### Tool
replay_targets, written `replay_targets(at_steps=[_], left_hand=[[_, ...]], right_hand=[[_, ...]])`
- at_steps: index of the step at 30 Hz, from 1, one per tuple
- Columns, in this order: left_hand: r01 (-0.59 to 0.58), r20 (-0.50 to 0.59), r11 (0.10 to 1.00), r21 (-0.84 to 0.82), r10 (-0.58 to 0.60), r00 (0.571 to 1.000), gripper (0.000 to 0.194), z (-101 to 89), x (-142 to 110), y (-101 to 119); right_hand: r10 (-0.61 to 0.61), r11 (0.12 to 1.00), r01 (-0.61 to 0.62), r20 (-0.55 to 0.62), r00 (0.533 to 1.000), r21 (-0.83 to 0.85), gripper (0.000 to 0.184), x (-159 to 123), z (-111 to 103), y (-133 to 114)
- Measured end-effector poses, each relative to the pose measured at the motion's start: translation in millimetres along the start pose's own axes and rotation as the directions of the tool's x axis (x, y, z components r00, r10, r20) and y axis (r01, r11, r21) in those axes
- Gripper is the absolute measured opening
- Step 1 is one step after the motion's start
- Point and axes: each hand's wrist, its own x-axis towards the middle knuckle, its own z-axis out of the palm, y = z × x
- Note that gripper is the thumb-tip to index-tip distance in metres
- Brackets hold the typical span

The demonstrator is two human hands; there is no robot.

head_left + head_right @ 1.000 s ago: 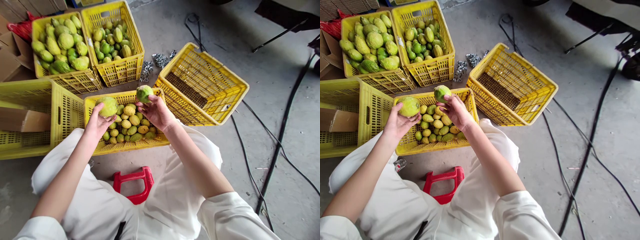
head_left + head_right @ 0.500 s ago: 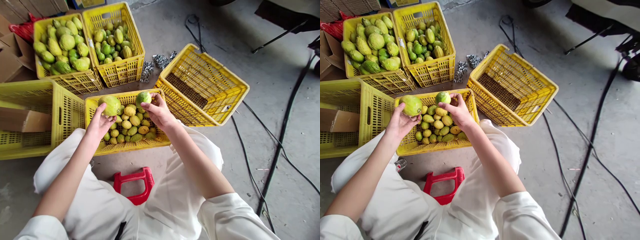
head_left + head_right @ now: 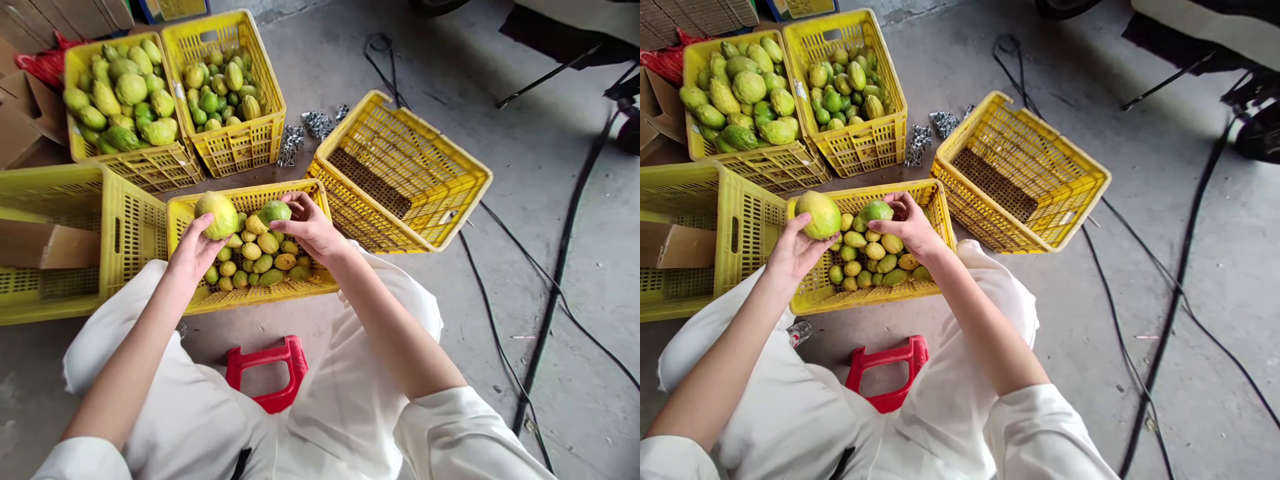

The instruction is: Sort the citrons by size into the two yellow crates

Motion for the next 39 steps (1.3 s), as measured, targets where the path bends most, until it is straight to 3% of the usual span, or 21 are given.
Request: replay_targets(at_steps=[10,16,25,31,39], left_hand=[[-0.02,0.016,0.999,0.049,0.019,1.0,0.047,-0.7,1.5,-1.2],[0.033,-0.009,0.999,0.038,-0.033,0.999,0.048,-0.3,2.2,2.6],[-0.03,0.014,0.999,0.036,0.029,0.999,0.048,-0.2,3.2,0.7],[0.008,-0.041,1.0,0.01,-0.008,0.999,0.038,1.8,1.8,2.4],[0.049,-0.079,0.996,-0.073,-0.055,0.995,0.019,0.1,2.0,6.1]], right_hand=[[0.032,0.999,-0.032,-0.004,0.999,-0.033,0.067,-1.8,1.0,-1.5],[0.021,0.996,-0.021,0.004,1.0,-0.083,0.063,-1.2,0.4,-1.3],[0.055,0.998,-0.057,-0.039,0.998,-0.027,0.073,-0.9,1.0,1.1],[0.049,0.994,-0.05,-0.012,0.999,-0.102,0.06,-2.5,2.6,-0.5],[0.06,0.995,-0.058,0.016,0.998,-0.085,0.059,-2.1,2.7,3.3]])
